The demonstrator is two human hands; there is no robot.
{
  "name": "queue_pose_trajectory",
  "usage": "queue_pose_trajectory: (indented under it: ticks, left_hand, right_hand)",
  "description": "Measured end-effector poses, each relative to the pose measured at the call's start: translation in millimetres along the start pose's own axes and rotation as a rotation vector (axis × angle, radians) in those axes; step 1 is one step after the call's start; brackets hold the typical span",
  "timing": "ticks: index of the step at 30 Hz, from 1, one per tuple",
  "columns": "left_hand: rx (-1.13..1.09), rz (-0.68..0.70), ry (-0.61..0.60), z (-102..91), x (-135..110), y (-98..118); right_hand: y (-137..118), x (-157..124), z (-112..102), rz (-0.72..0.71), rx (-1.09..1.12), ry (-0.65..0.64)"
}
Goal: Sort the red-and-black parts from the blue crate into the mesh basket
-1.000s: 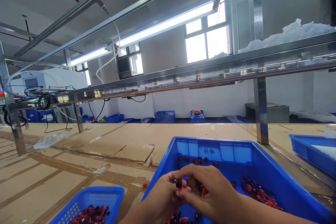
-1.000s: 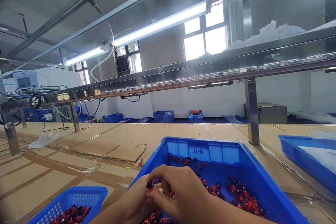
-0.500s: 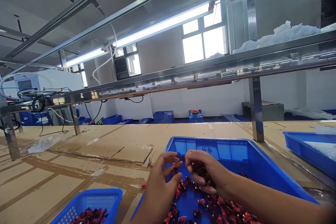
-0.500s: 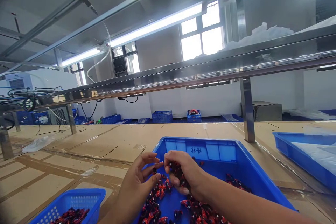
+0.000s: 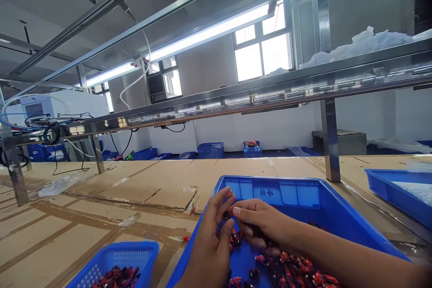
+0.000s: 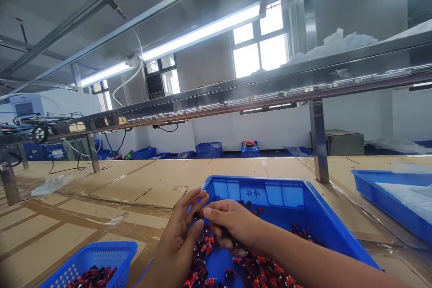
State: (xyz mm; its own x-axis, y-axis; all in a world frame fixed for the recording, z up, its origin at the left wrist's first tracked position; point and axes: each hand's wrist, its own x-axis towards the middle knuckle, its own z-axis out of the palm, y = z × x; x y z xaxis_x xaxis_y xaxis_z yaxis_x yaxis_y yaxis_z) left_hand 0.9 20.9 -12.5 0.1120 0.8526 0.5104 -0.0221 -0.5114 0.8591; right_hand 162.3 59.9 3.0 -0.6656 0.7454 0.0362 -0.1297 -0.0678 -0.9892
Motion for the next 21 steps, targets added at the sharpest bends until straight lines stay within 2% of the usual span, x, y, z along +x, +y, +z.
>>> queue_pose_trajectory:
  ticks: [3, 7, 11, 14, 18, 21]
  left_hand:
    - [0.014, 0.014, -0.025, 0.8, -1.8, -0.5]
    - [0.093, 0.025, -0.027, 3.4, -5.5, 2.4]
    - [0.15, 0.001, -0.032, 4.2, -7.1, 7.3]
    - [0.185, -0.096, -0.01, 1.0, -4.7, 5.8]
    - [0.302, -0.286, -0.023, -3.9, -0.5, -16.1]
    - [0.459, -0.389, -0.18, -0.6, -2.9, -46.1]
  right_hand:
    - [2.2, 1.0, -0.7, 0.11, 0.111, -0.072]
    - [6.2, 3.1, -1.9, 0.137, 0.205, -0.102]
    - [5.3, 2.1, -4.7, 0.044, 0.284, -0.121]
    - [0.0, 1.2, -11.2, -0.043, 0.317, -0.134]
    - [-7.1, 1.9, -22.9, -0.096, 0.339, -0.181]
    - [-8.9, 2.1, -27.1, -0.104, 0.355, -0.237]
